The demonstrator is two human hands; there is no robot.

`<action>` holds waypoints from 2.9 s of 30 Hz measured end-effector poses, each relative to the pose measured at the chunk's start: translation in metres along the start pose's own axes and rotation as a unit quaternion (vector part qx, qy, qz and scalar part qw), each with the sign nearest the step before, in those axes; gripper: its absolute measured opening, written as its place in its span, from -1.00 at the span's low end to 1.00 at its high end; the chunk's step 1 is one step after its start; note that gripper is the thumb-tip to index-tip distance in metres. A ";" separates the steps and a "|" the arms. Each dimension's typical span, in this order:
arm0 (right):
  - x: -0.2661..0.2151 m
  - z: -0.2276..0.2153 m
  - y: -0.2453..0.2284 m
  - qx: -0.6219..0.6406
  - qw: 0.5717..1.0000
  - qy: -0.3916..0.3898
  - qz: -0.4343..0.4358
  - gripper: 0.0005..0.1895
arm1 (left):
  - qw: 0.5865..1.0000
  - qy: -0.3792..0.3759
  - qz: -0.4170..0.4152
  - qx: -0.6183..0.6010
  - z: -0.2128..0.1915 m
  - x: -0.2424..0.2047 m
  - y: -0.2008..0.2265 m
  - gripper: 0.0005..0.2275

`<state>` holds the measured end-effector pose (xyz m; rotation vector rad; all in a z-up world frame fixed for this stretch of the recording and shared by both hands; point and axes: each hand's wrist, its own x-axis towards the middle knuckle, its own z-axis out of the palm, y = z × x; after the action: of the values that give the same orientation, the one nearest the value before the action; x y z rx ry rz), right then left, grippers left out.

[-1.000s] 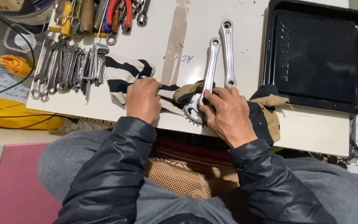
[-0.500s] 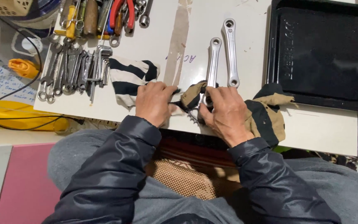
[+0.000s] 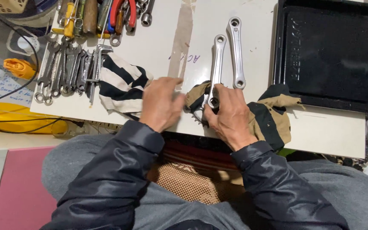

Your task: Cleaning a bicycle crankset and chainring using a cloth to remove dirt and grease.

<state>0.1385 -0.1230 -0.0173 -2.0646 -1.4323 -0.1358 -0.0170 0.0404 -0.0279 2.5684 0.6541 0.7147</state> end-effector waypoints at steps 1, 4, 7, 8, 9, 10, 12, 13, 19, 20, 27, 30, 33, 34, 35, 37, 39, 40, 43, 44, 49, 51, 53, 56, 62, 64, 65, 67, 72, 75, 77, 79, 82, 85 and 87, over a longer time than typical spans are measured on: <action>-0.001 -0.003 0.000 -0.001 1.000 -0.001 0.000 -0.54 | 1.000 0.000 0.000 -0.002 0.002 0.003 0.008 -0.66; -0.002 -0.009 -0.002 -0.018 1.000 0.001 -0.008 -0.54 | 0.985 -0.147 -0.054 -0.070 0.014 0.011 0.022 -0.59; -0.005 -0.014 -0.001 -0.002 1.000 -0.005 -0.001 -0.61 | 0.972 -0.197 -0.099 -0.085 0.040 0.016 0.024 -0.64; -0.004 -0.015 -0.001 -0.021 1.000 0.003 -0.006 -0.61 | 0.966 -0.196 -0.113 -0.124 0.043 0.020 0.027 -0.67; -0.003 -0.016 -0.002 -0.039 0.999 0.012 -0.013 -0.62 | 0.959 -0.193 -0.127 -0.162 0.045 0.023 0.029 -0.70; -0.004 -0.015 -0.002 -0.039 0.999 0.012 -0.012 -0.62 | 0.959 -0.194 -0.126 -0.162 0.050 0.025 0.022 -0.70; -0.005 -0.017 0.000 -0.054 0.998 0.004 -0.036 -0.66 | 0.957 -0.146 -0.142 -0.207 0.061 0.030 0.011 -0.77; -0.005 -0.015 0.001 -0.057 0.998 0.006 -0.035 -0.66 | 0.957 -0.146 -0.139 -0.208 0.058 0.036 0.012 -0.77; -0.007 -0.007 0.003 -0.062 0.997 0.023 -0.044 -0.64 | 0.987 -0.090 -0.043 -0.125 0.053 0.053 0.015 -0.86; -0.006 -0.006 0.002 -0.063 0.997 0.025 -0.042 -0.65 | 0.988 -0.073 -0.057 -0.126 0.056 0.053 0.015 -0.87; -0.007 -0.007 0.003 -0.066 0.996 0.029 -0.045 -0.64 | 0.986 -0.139 -0.062 -0.072 0.045 0.042 0.029 -0.86; -0.005 -0.007 0.002 -0.064 0.996 0.030 -0.047 -0.65 | 0.974 -0.182 -0.104 -0.090 0.041 0.031 0.019 -0.82; -0.007 -0.005 0.001 -0.079 0.995 0.037 -0.056 -0.65 | 0.981 -0.153 -0.071 -0.091 0.037 0.031 0.027 -0.83; -0.007 -0.004 0.002 -0.079 0.995 0.038 -0.055 -0.65 | 0.981 -0.154 -0.070 -0.091 0.042 0.034 0.025 -0.83; -0.007 -0.003 0.002 -0.078 0.994 0.042 -0.056 -0.65 | 0.988 -0.123 -0.046 -0.080 0.047 0.036 0.024 -0.84; -0.006 -0.003 0.003 -0.078 0.994 0.047 -0.059 -0.66 | 0.993 -0.090 -0.021 -0.069 0.056 0.038 0.023 -0.84; -0.003 -0.004 0.003 -0.077 0.994 0.052 -0.060 -0.67 | 0.999 -0.036 -0.009 -0.010 0.066 0.039 0.024 -0.87; -0.002 -0.004 0.003 -0.077 0.994 0.054 -0.061 -0.67 | 0.999 -0.035 -0.008 -0.010 0.066 0.037 0.023 -0.87; -0.003 -0.004 0.005 -0.091 0.992 0.057 -0.060 -0.67 | 1.000 0.010 -0.004 0.018 0.064 0.029 0.027 -0.89; -0.003 -0.003 0.006 -0.091 0.993 0.058 -0.057 -0.67 | 0.999 -0.021 -0.024 -0.016 0.059 0.026 0.029 -0.87; -0.003 0.001 0.007 -0.082 0.993 0.056 -0.062 -0.66 | 0.991 -0.114 -0.067 -0.034 0.039 0.022 0.024 -0.86; -0.006 0.002 0.009 -0.095 0.991 0.066 -0.070 -0.67 | 0.994 -0.077 -0.063 -0.039 0.043 0.029 0.032 -0.87; -0.006 0.001 0.009 -0.095 0.991 0.067 -0.068 -0.68 | 0.997 -0.060 -0.046 -0.005 0.052 0.041 0.037 -0.89; -0.004 0.001 0.011 -0.086 0.991 0.071 -0.068 -0.68 | 0.999 -0.032 -0.033 0.026 0.063 0.052 0.035 -0.90; 0.001 -0.023 0.029 -0.016 0.999 -0.030 -0.016 -0.58 | 0.980 -0.038 -0.151 -0.122 0.033 0.038 0.059 -0.71; -0.001 -0.033 0.037 0.010 0.998 -0.066 -0.010 -0.51 | 0.979 -0.028 -0.145 -0.138 0.022 0.031 0.071 -0.69; -0.003 -0.035 0.039 -0.042 0.997 -0.072 -0.004 -0.45 | 0.984 -0.057 -0.110 -0.125 0.018 0.027 0.078 -0.59; -0.007 -0.032 0.049 -0.092 0.993 -0.078 0.002 -0.38 | 0.987 -0.086 -0.075 -0.112 0.022 0.018 0.081 -0.46; 0.012 -0.072 0.053 0.077 0.989 -0.094 0.088 -0.77 | 0.998 -0.017 -0.039 -0.040 0.043 0.011 0.073 -0.55; 0.012 -0.111 0.040 0.357 0.919 -0.005 0.166 -0.82 | 0.995 -0.040 -0.074 -0.051 0.032 0.016 0.083 -0.53; 0.011 -0.113 0.035 0.439 0.878 0.019 0.189 -0.84 | 0.995 -0.043 -0.074 -0.052 0.034 0.017 0.083 -0.52; 0.009 -0.112 0.031 0.519 0.827 0.041 0.212 -0.87 | 0.995 -0.047 -0.076 -0.052 0.038 0.016 0.081 -0.50; 0.007 -0.102 0.036 0.727 0.626 0.105 0.262 -0.92 | 0.996 -0.034 -0.074 -0.038 0.045 0.012 0.078 -0.49; 0.005 -0.091 0.051 0.699 0.632 0.171 0.287 -0.90 | 0.996 -0.005 -0.068 -0.052 0.049 0.010 0.078 -0.51; 0.010 -0.090 0.048 0.660 0.646 0.229 0.307 -0.88 | 0.997 0.001 -0.062 -0.042 0.049 0.008 0.077 -0.51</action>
<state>0.2070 -0.1738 0.0389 -0.9583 -0.1545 0.5043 0.0424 -0.0299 -0.0268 2.4277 0.7608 0.6887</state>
